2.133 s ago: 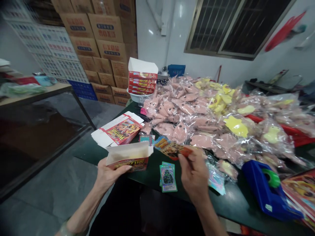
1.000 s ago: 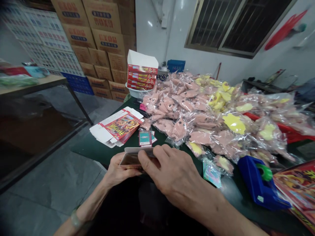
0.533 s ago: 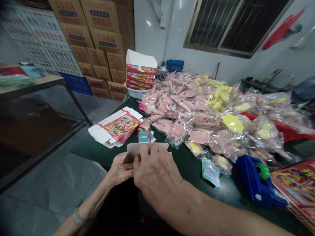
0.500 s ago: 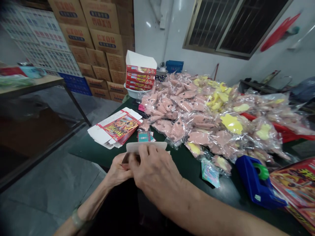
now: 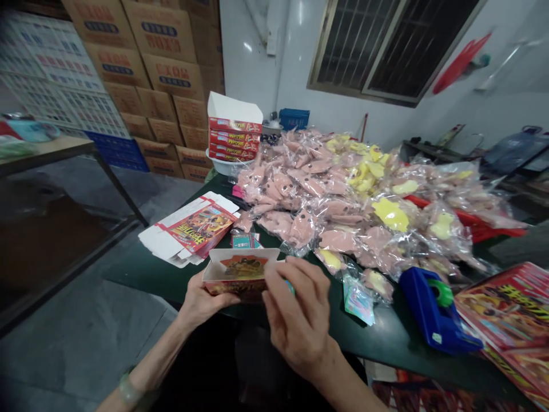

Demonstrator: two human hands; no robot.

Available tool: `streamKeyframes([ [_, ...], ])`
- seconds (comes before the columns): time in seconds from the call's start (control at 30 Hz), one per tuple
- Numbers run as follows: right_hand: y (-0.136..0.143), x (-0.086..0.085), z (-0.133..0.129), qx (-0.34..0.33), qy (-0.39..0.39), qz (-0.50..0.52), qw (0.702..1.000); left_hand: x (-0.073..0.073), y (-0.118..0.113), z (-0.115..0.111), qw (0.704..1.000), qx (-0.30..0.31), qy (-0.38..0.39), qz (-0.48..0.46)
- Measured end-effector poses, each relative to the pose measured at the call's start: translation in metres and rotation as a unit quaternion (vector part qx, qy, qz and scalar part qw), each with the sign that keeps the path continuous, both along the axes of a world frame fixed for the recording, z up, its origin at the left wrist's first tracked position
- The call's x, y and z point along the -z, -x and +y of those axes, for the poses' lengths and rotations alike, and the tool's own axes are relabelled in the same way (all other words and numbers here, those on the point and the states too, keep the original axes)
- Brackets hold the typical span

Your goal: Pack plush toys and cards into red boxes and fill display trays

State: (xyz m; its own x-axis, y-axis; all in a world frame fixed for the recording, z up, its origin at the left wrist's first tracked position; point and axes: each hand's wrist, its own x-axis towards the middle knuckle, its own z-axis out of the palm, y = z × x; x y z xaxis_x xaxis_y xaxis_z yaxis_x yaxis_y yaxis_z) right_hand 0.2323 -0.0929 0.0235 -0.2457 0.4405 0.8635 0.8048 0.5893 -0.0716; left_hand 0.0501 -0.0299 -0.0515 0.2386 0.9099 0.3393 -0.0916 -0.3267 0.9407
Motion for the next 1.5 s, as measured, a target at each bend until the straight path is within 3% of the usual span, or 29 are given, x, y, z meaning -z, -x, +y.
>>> streamKeyframes([
  [0.1,-0.003,0.002,-0.007,0.04,0.002,0.043,0.998,-0.005,-0.001,-0.006,0.996,-0.06,-0.049,-0.04],
  [0.2,0.007,-0.001,-0.01,0.039,0.015,0.004,0.999,-0.015,-0.003,-0.01,0.988,-0.102,-0.112,-0.036],
  [0.33,0.024,-0.003,-0.005,0.071,0.032,-0.036,0.996,-0.02,-0.005,-0.012,0.981,-0.1,-0.167,-0.021],
  [0.5,0.034,0.004,0.002,0.107,0.048,-0.037,0.992,-0.013,-0.005,-0.01,0.976,-0.093,-0.193,-0.024],
  [0.83,0.031,0.007,0.007,0.065,0.073,-0.053,0.994,0.003,-0.007,-0.011,0.936,-0.183,-0.299,0.02],
  [1.0,0.034,-0.002,0.008,0.025,0.155,-0.065,0.985,0.001,0.004,-0.006,0.942,-0.152,-0.293,0.064],
  [1.07,0.031,0.003,0.009,-0.004,0.121,-0.023,0.992,-0.002,0.007,-0.005,0.952,-0.134,-0.269,0.051],
  [1.17,0.022,0.024,0.009,0.022,0.018,0.166,0.986,-0.007,0.007,-0.004,0.957,-0.14,-0.248,0.056],
  [1.27,0.015,0.048,0.011,0.019,0.071,0.323,0.943,-0.013,0.004,-0.003,0.945,-0.159,-0.279,0.059],
  [1.37,0.011,0.059,0.016,-0.034,0.133,0.34,0.93,-0.021,0.003,0.001,0.938,-0.153,-0.304,0.068],
  [1.5,0.005,0.053,0.018,-0.053,0.105,0.241,0.963,-0.032,0.008,0.004,0.947,-0.126,-0.286,0.075],
])
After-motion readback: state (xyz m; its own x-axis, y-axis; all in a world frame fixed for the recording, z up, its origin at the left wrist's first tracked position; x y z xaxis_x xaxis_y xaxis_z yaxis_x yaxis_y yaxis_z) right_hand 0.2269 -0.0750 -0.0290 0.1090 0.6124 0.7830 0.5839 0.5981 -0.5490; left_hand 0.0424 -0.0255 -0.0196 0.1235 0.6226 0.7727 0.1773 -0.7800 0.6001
